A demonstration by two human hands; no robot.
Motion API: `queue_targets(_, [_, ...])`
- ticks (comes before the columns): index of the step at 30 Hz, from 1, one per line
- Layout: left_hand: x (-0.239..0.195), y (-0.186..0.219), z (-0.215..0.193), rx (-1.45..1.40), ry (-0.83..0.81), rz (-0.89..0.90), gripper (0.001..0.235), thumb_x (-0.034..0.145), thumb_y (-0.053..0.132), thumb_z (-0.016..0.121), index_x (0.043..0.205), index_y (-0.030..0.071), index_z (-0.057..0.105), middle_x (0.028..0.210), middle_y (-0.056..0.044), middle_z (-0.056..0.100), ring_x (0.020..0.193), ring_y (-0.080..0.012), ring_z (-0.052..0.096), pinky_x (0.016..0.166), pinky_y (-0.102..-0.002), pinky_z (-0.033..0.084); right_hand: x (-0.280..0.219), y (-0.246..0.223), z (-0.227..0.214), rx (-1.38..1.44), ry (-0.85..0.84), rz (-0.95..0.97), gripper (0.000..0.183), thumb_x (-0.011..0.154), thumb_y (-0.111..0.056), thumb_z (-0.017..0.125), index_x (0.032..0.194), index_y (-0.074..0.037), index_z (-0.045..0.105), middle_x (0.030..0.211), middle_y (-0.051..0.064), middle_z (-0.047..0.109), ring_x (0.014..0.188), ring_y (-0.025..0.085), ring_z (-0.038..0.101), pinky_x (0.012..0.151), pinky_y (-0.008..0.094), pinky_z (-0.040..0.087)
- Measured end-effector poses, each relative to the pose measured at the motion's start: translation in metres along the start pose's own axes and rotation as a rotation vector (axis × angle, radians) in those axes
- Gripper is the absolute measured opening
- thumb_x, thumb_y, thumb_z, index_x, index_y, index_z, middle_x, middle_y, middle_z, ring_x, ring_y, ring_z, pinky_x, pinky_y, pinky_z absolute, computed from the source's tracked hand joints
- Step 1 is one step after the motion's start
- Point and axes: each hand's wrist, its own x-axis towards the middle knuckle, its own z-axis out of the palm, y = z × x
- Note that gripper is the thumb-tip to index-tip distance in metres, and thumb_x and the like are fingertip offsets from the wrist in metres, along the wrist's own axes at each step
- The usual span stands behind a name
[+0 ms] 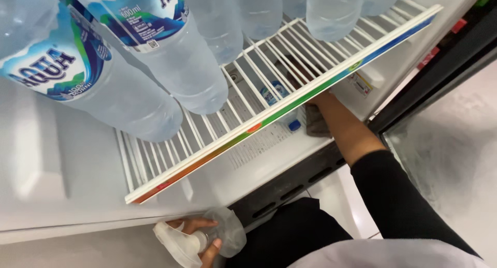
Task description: The person cleans the interior and exterior of a commercial glass-door refrigerator. They use a spray bottle and a cloth to wipe the shelves, door frame, and glass door while beverages remain inside.
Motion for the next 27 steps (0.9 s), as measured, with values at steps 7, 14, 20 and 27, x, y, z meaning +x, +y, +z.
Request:
queue_targets(7, [0.002, -0.015, 0.004, -0.125, -0.013, -0.061, 0.039, 0.059, 0.036, 0.076, 0.09, 0.012, 0.072, 0.101, -0.008, 0.067, 0.108, -0.0297, 0.046, 0.099, -0.048, 0.033, -0.1, -0.014, -0.033, -0.023, 0.23, -0.122, 0.062, 0.091, -0.013, 0.062, 0.146, 0.01, 0.045, 0.146, 0.039, 0.047, 0.125, 0.053, 0.049, 0.107, 0.054, 0.041])
queue_targets(14, [0.002, -0.027, 0.006, -0.119, -0.09, -0.012, 0.041, 0.063, 0.04, 0.078, 0.094, 0.014, 0.075, 0.097, -0.004, 0.071, 0.099, -0.0252, 0.056, 0.095, -0.044, 0.039, -0.053, 0.0, 0.002, -0.169, 0.013, -0.037, 0.043, 0.091, -0.01, 0.062, 0.131, 0.005, 0.056, 0.131, 0.032, 0.058, 0.121, 0.049, 0.055, 0.105, 0.053, 0.044])
queue_targets(20, [0.003, -0.02, 0.01, -0.132, -0.005, -0.048, 0.052, 0.058, 0.036, 0.077, 0.1, 0.007, 0.068, 0.099, -0.005, 0.069, 0.102, -0.0266, 0.052, 0.096, -0.044, 0.036, 0.027, 0.001, 0.022, -0.044, -0.052, -0.016, 0.048, 0.09, -0.009, 0.062, 0.135, 0.007, 0.054, 0.134, 0.033, 0.056, 0.124, 0.051, 0.053, 0.107, 0.053, 0.043])
queue_targets(27, [-0.009, -0.009, 0.019, -0.286, 0.066, -0.172, 0.049, 0.059, 0.034, 0.076, 0.099, 0.007, 0.068, 0.099, -0.006, 0.068, 0.102, -0.0266, 0.052, 0.096, -0.043, 0.036, -0.024, 0.003, -0.015, 0.01, 0.026, -0.102, 0.055, 0.088, -0.008, 0.062, 0.139, 0.009, 0.052, 0.138, 0.035, 0.053, 0.127, 0.052, 0.05, 0.109, 0.053, 0.041])
